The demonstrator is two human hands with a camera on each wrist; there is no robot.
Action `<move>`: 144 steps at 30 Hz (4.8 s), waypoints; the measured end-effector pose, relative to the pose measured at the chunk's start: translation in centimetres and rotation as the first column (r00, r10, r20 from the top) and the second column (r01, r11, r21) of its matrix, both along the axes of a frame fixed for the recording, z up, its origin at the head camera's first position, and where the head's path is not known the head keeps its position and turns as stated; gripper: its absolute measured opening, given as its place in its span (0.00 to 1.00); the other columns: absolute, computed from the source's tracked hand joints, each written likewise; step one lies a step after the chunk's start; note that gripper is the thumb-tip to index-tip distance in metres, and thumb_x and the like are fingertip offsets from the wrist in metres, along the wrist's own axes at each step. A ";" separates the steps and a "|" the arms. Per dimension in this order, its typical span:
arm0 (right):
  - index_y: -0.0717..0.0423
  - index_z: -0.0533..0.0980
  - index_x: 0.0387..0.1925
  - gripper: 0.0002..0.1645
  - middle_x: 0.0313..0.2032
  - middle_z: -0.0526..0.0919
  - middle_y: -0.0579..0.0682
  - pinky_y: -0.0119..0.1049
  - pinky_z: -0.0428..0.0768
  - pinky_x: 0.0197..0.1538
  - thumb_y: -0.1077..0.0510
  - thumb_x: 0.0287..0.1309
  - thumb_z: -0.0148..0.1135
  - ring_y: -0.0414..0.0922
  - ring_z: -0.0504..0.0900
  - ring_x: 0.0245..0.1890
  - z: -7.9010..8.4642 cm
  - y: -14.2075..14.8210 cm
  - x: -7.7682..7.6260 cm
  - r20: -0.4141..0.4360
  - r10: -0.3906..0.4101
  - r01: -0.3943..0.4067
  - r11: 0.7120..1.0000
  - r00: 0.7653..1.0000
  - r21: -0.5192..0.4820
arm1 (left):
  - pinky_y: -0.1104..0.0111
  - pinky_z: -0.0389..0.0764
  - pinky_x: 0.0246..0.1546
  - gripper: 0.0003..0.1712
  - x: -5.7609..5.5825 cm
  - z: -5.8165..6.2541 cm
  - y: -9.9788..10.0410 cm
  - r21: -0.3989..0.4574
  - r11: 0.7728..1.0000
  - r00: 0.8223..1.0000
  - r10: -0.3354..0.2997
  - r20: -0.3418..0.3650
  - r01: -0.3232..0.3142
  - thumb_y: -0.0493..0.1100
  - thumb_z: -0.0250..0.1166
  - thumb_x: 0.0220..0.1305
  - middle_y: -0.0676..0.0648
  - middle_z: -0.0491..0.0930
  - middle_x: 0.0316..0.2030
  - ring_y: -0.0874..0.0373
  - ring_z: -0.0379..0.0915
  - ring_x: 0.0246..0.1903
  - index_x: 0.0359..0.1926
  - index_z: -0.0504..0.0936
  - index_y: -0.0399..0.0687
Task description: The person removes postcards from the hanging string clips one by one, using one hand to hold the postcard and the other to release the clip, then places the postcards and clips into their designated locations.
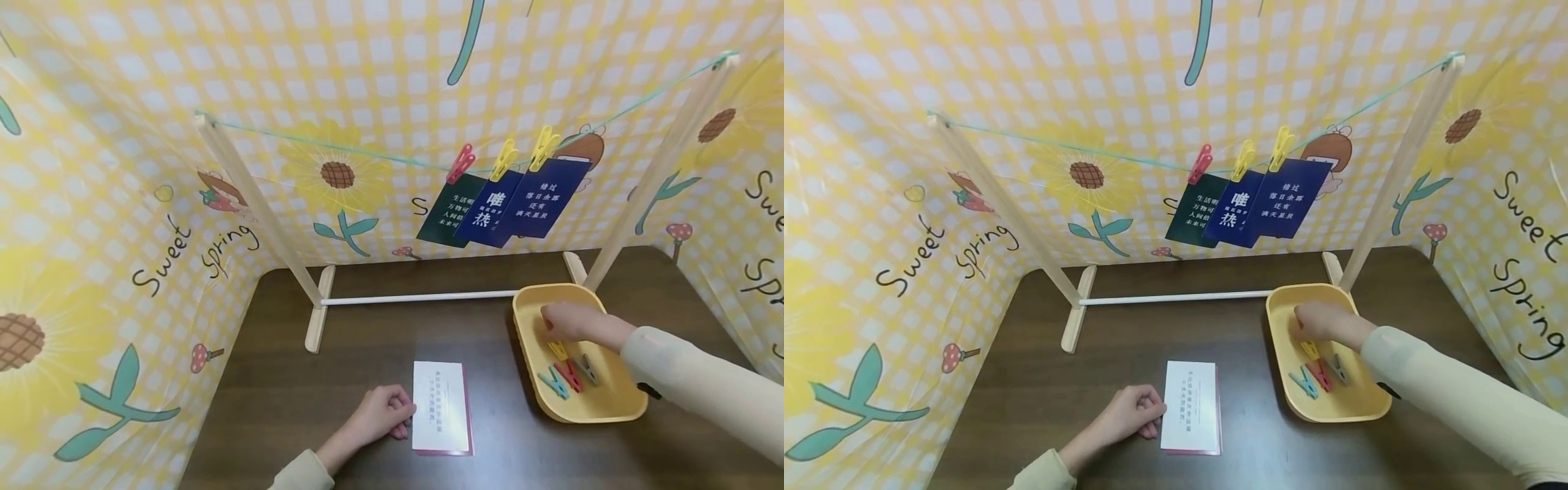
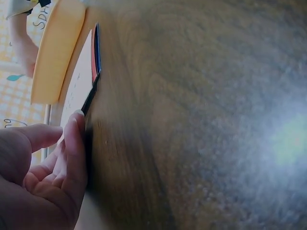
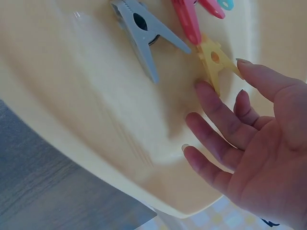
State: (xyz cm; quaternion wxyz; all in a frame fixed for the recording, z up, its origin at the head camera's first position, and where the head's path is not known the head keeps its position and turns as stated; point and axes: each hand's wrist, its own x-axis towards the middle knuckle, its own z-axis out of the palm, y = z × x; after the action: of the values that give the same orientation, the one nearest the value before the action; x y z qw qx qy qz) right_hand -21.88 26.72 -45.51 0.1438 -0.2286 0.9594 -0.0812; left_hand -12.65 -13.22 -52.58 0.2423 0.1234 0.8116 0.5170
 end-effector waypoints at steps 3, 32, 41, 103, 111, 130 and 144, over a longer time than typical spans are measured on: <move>0.50 0.68 0.18 0.12 0.17 0.69 0.41 0.30 0.64 0.22 0.57 0.47 0.63 0.38 0.66 0.18 -0.1 0.0 0.3 0.009 -0.012 0.012 1.000 1.000 0.013 | 0.63 0.82 0.18 0.06 0.1 0.0 0.1 0.018 1.000 1.000 0.001 0.020 -0.001 0.38 0.62 0.62 0.43 0.81 0.20 0.50 0.80 0.17 0.30 0.77 0.39; 0.53 0.76 0.35 0.15 0.26 0.81 0.46 0.37 0.72 0.22 0.46 0.56 0.63 0.37 0.73 0.21 4.7 -1.0 2.4 -0.344 0.015 -0.033 0.999 0.939 -0.044 | 0.58 0.81 0.17 0.10 -0.7 2.5 -0.2 -0.106 0.978 0.984 -0.179 0.025 0.181 0.41 0.61 0.62 0.42 0.81 0.20 0.49 0.80 0.15 0.30 0.79 0.37; 0.48 0.77 0.31 0.05 0.25 0.80 0.39 0.37 0.75 0.28 0.54 0.54 0.66 0.37 0.76 0.24 9.0 -1.5 2.0 -0.513 0.072 -0.163 0.977 0.855 -0.135 | 0.57 0.81 0.18 0.08 -2.9 4.6 -0.2 -0.161 0.977 0.983 -0.155 -0.103 0.137 0.41 0.61 0.63 0.44 0.81 0.21 0.51 0.78 0.16 0.35 0.80 0.38; 0.56 0.76 0.49 0.23 0.41 0.84 0.53 0.49 0.67 0.57 0.45 0.59 0.60 0.51 0.73 0.52 27.8 -10.8 -8.0 -0.424 0.150 -0.237 0.958 0.893 -0.161 | 0.69 0.77 0.17 0.12 -17.0 15.7 6.7 0.354 0.923 0.651 0.362 -0.667 -0.150 0.44 0.65 0.61 0.48 0.82 0.36 0.46 0.75 0.18 0.44 0.83 0.45; 0.53 0.77 0.42 0.18 0.38 0.84 0.49 0.45 0.68 0.52 0.44 0.58 0.61 0.48 0.74 0.47 27.6 -10.9 -8.0 -0.430 0.160 -0.262 0.946 0.889 -0.189 | 0.68 0.78 0.17 0.11 -16.8 15.6 6.6 0.373 0.918 0.657 0.366 -0.659 -0.138 0.45 0.65 0.61 0.49 0.83 0.34 0.59 0.73 0.16 0.42 0.84 0.46; 0.55 0.74 0.33 0.14 0.32 0.80 0.49 0.39 0.68 0.40 0.49 0.57 0.64 0.47 0.73 0.38 27.4 -11.0 -8.1 -0.505 0.215 -0.359 0.910 0.836 -0.206 | 0.73 0.74 0.17 0.09 -14.4 18.0 5.7 0.401 0.900 0.652 0.407 -0.639 -0.170 0.36 0.62 0.62 0.39 0.79 0.36 0.57 0.69 0.18 0.41 0.83 0.35; 0.58 0.74 0.30 0.10 0.29 0.80 0.50 0.41 0.67 0.42 0.56 0.56 0.65 0.49 0.73 0.35 27.8 -10.9 -8.2 -0.617 0.230 -0.434 0.878 0.752 -0.201 | 0.71 0.79 0.21 0.09 -14.6 18.3 5.1 0.403 0.899 0.651 0.411 -0.639 -0.171 0.37 0.62 0.62 0.41 0.81 0.36 0.59 0.70 0.18 0.41 0.83 0.36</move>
State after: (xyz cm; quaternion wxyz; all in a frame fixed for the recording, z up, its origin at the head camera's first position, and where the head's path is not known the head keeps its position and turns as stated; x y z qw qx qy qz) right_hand -30.04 15.81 -17.67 -0.1813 -0.4321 0.8720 -0.1413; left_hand -27.28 -8.15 -34.29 -0.1988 0.2152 0.7595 0.5808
